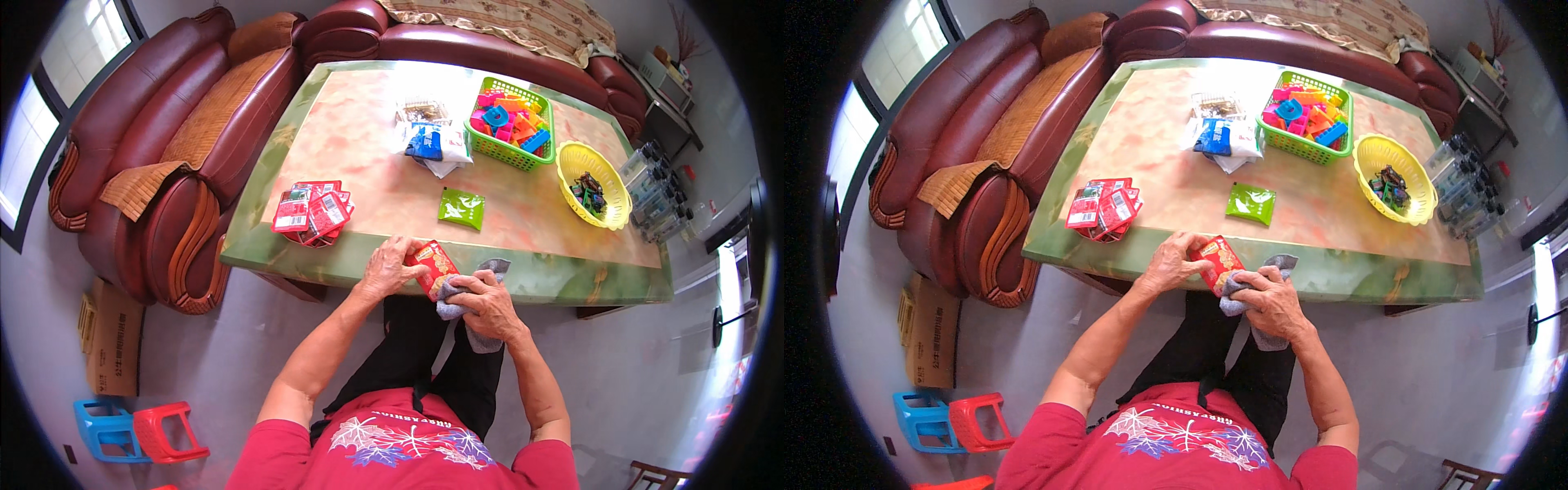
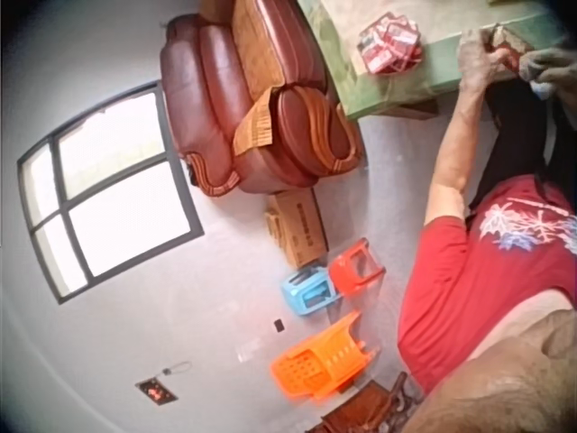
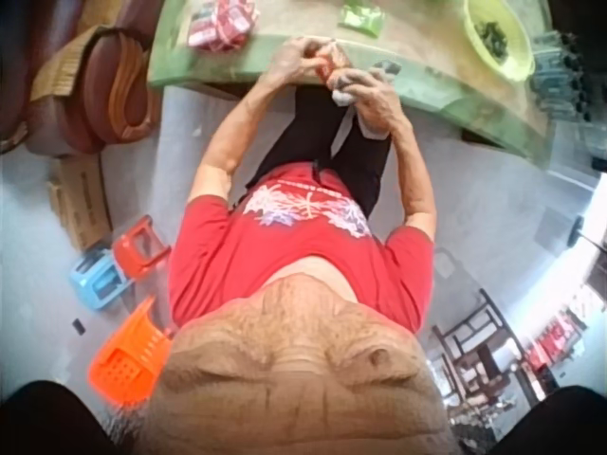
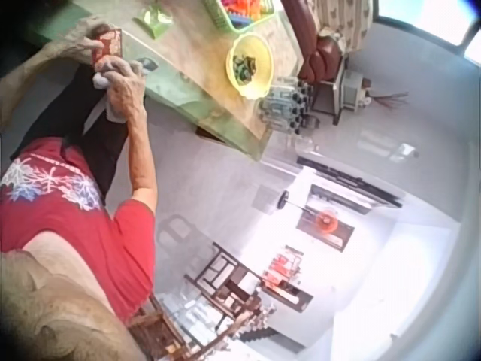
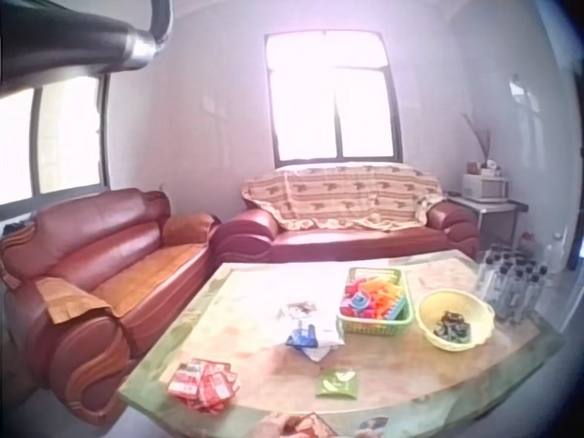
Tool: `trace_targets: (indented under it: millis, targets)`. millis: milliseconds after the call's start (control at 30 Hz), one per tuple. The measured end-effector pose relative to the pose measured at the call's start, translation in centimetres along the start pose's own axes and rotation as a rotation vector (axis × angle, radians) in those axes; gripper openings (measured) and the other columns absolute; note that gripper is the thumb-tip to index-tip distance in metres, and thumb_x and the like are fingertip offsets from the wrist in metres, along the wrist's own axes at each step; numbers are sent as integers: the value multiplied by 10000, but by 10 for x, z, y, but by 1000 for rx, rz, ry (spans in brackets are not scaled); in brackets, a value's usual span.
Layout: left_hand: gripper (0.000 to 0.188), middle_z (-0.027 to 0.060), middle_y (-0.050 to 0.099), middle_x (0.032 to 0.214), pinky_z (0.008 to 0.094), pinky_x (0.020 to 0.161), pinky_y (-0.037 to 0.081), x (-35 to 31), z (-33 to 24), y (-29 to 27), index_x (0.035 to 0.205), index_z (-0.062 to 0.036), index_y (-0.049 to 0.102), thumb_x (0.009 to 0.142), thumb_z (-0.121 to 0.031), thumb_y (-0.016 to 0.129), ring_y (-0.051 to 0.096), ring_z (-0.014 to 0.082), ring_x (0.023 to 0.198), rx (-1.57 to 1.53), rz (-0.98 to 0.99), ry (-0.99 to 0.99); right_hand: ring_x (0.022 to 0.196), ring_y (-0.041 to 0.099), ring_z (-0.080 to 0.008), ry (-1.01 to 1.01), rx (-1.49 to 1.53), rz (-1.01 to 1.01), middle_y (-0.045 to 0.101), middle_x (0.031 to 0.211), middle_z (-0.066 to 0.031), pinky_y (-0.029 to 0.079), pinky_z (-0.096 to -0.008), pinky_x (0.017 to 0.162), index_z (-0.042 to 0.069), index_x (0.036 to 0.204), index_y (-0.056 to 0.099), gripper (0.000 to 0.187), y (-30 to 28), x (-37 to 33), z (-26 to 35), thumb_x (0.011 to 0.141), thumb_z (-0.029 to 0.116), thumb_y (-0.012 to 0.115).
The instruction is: The person wipes the surface of several small red and green packages with a grey cloth. They handle the packages one by one, rubbing the cloth over the packaging, and then place them into a neat stack on the table.
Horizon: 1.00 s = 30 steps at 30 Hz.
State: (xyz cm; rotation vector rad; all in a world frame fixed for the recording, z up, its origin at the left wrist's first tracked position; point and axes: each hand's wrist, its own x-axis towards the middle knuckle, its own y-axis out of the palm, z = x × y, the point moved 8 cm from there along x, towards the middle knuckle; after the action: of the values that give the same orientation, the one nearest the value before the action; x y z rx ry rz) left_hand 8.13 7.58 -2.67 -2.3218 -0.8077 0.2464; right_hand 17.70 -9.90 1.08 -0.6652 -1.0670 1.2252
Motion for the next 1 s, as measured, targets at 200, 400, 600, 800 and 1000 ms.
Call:
trace_targets:
  millis: [200, 400, 600, 800, 1000]
  targets:
    - [609, 100, 557, 1019, 468, 853, 452, 6, 1, 8, 947, -107, 586, 566, -496, 858, 562, 320, 1012, 215, -50, -98, 1062, 540, -310, 287, 150, -312, 618, 1199, -84, 439, -434, 930, 96, 1079, 670, 378, -15, 9, -30, 702, 100, 640]
    - [547, 104, 534, 1019, 479, 849, 442, 5, -2, 9, 923, -106, 582, 586, -458, 831, 542, 312, 1035, 295, -32, -145, 1083, 525, -304, 254, -61, -279, 614, 1209, -46, 422, -461, 938, 150, 1171, 631, 445, 17, 50, -14, 727, 145, 654]
    - [502, 114, 540, 1007, 484, 869, 462, 6, -4, 11, 926, -85, 580, 608, -417, 781, 564, 324, 1032, 333, -49, -151, 1094, 537, -272, 348, -171, -434, 623, 1187, -15, 434, -468, 923, 164, 1130, 645, 401, 19, 71, -32, 729, 167, 651]
    - [511, 191, 681, 896, 476, 790, 534, 3, -15, 2, 983, -41, 549, 651, -345, 791, 669, 385, 890, 215, -105, -230, 1074, 551, -290, 209, -49, -461, 637, 1168, -27, 444, -451, 909, 157, 1101, 669, 374, 15, 71, -29, 729, 154, 638]
    - [396, 172, 707, 898, 443, 813, 539, 9, 1, 11, 967, -59, 691, 638, -262, 776, 680, 368, 874, 87, -82, -190, 1099, 535, -328, 71, -12, -289, 614, 1249, -59, 438, -460, 909, 179, 1139, 675, 472, 12, 49, -17, 672, 113, 669]
